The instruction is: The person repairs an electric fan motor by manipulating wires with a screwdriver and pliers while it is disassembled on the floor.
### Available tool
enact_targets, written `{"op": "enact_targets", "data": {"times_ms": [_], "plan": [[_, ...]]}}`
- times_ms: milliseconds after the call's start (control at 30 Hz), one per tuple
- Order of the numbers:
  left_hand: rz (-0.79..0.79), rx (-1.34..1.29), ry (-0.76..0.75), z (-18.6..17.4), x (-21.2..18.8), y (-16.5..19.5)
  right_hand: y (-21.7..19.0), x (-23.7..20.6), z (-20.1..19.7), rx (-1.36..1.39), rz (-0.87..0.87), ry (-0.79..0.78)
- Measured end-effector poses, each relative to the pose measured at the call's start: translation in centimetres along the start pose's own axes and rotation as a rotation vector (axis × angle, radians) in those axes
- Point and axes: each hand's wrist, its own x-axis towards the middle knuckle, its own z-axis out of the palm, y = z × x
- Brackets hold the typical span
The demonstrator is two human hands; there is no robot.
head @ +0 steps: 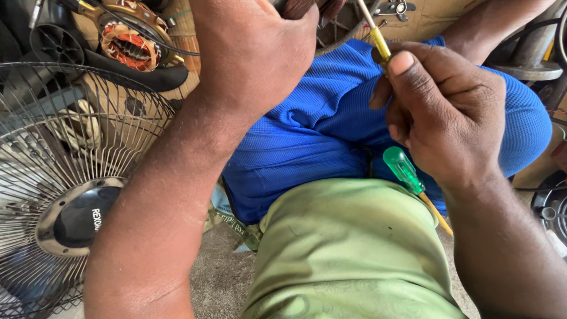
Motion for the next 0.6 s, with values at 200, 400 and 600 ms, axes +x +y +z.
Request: {"op": "enact_targets", "data": {"times_ms": [200,400,600], "plan": [[-0.071,-0.197,-0.119,-0.8,-0.1,0.0,0.4,0.6,0.3,0.065,0.039,-0.022],[-0.062,-0.193,-0.116,-1.0,0.1,0.4,-0.2,1.1,1.4,0.085,0.042,0.002],[-0.054,-0.239,-0.062,-0.6,-0.2,0.2,-1.1,1.3,1.9,-0.235,-0.056,0.102]]}}
